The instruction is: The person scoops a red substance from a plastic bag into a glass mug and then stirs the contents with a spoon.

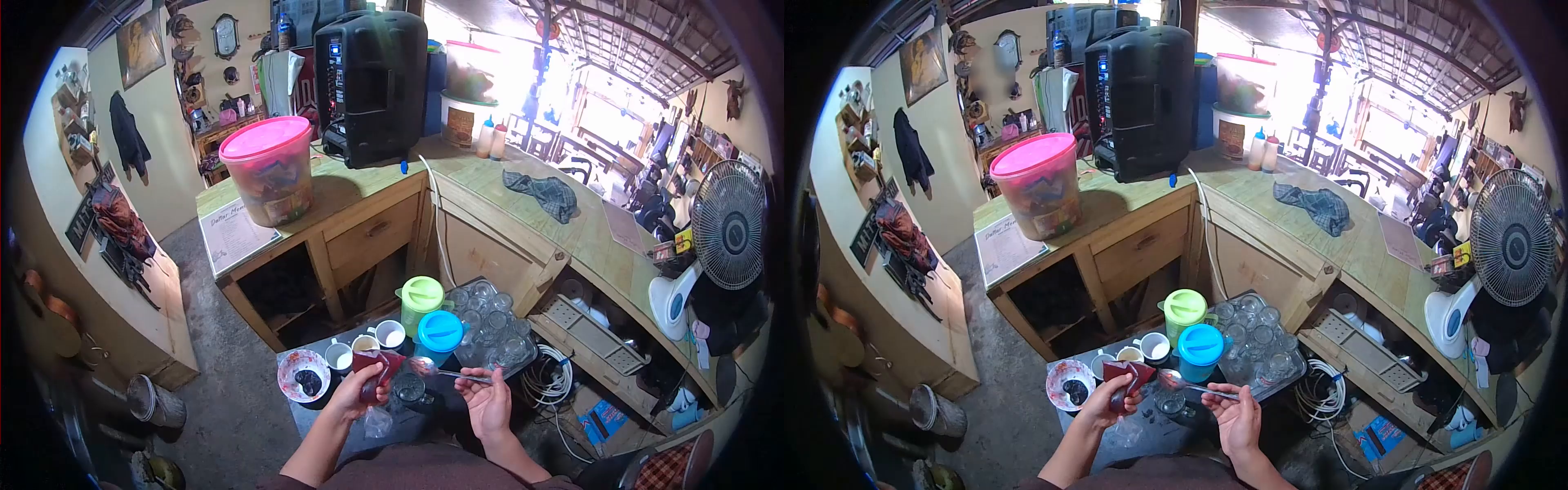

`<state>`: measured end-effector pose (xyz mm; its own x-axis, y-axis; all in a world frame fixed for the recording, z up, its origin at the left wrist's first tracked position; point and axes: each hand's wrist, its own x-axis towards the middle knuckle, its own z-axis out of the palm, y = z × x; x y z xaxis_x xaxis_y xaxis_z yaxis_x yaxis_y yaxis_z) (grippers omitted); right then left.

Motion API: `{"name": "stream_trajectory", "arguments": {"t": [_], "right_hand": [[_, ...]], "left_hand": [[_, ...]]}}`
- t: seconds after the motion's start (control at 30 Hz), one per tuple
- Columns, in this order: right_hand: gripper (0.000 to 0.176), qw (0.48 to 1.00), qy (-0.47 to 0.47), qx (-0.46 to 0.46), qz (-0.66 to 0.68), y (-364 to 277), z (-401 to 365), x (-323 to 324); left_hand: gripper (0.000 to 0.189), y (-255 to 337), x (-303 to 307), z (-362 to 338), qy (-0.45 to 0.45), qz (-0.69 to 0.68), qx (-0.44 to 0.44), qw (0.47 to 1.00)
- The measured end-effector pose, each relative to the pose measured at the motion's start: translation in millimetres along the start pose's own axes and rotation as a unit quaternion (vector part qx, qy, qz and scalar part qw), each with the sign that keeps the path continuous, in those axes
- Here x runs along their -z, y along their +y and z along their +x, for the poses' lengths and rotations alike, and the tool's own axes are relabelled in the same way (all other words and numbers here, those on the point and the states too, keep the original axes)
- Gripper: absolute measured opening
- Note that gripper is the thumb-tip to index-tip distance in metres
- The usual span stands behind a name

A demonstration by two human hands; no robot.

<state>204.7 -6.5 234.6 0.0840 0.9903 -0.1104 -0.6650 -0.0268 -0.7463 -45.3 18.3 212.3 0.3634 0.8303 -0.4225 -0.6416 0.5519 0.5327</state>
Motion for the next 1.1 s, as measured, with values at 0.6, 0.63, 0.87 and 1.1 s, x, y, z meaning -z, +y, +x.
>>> {"name": "stream_trajectory", "arguments": {"t": [0.6, 0.63, 0.87, 1.1], "right_hand": [[0.046, 0.994, 0.051, -0.046, 0.088, 7.6, 8.9, 22.7], [0.046, 0.994, 0.051, -0.047, 0.087, 8.2, 7.9, 22.1], [0.045, 0.99, 0.059, -0.083, 0.097, 11.1, 8.1, 27.8], [0.044, 0.986, 0.1, -0.095, 0.093, 10.9, 6.6, 48.4]], "left_hand": [[0.034, -5.7, -5.0, 3.7, -0.048, 0.004, 0.005, 0.999], [0.033, -5.0, -11.7, 1.8, -0.023, 0.03, -0.005, 0.999], [0.029, -14.7, 19.2, 17.0, 0.145, 0.131, -0.063, 0.979], [0.047, -11.1, 167.6, 25.0, 0.439, 0.519, -0.282, 0.677]]}}
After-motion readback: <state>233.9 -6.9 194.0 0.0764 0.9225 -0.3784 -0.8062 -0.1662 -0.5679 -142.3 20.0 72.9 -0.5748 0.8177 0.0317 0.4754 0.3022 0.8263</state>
